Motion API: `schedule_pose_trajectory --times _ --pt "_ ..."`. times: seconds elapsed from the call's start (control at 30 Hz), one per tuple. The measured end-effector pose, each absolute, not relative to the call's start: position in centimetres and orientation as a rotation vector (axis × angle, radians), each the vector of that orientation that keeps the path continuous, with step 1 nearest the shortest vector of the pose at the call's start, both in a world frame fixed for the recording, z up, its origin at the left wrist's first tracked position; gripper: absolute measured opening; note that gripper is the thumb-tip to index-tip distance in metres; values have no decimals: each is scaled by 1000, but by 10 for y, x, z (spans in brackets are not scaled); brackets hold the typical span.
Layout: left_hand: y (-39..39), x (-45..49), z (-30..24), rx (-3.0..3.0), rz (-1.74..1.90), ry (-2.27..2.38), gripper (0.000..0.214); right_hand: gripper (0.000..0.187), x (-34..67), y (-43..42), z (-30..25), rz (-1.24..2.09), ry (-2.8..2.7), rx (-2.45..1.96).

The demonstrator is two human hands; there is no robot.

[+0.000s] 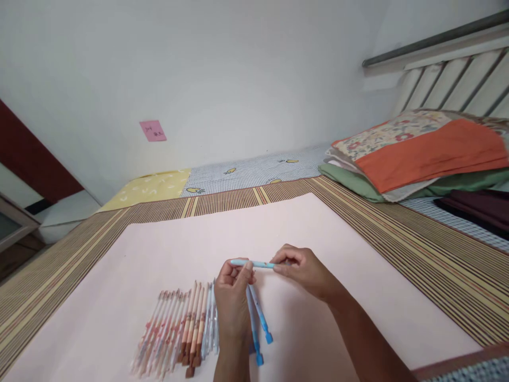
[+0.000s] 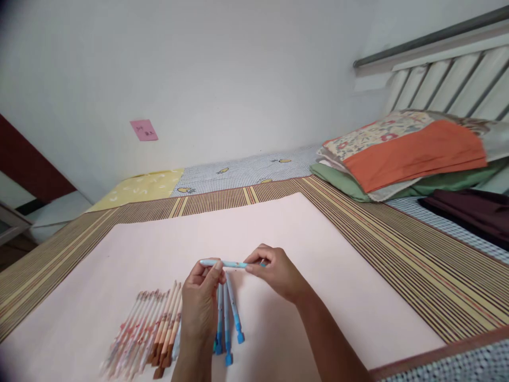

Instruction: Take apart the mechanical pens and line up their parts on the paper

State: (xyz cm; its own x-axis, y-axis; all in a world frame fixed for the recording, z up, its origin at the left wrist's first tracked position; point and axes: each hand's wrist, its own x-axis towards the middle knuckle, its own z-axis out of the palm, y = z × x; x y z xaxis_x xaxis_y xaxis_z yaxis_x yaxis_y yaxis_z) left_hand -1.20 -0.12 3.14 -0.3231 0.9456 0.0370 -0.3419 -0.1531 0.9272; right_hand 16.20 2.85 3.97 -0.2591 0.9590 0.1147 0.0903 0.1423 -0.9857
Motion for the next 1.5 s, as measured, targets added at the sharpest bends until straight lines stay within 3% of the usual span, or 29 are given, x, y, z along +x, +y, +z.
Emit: schedule_pose_trajectory --times 0.13,0.43,0.57,0.73,0.87,1.5 --pt "-1 -14 30 857 1589 1126 32 6 155 14 54 1150 -1743 -1115" --pt "2 -16 32 609 1601 985 37 6 150 13 50 1245 -1754 -1123" --pt "3 -20 32 388 1626 902 40 25 152 17 46 1370 -1647 -1038" --pt "1 -14 37 344 1595 814 40 60 140 18 40 1270 -1378 -917" --pt "-2 -7 43 465 1605 822 35 71 126 16 36 1399 -1144 -810" --pt "3 -12 38 525 1658 915 38 64 142 22 35 1505 -1342 -875"
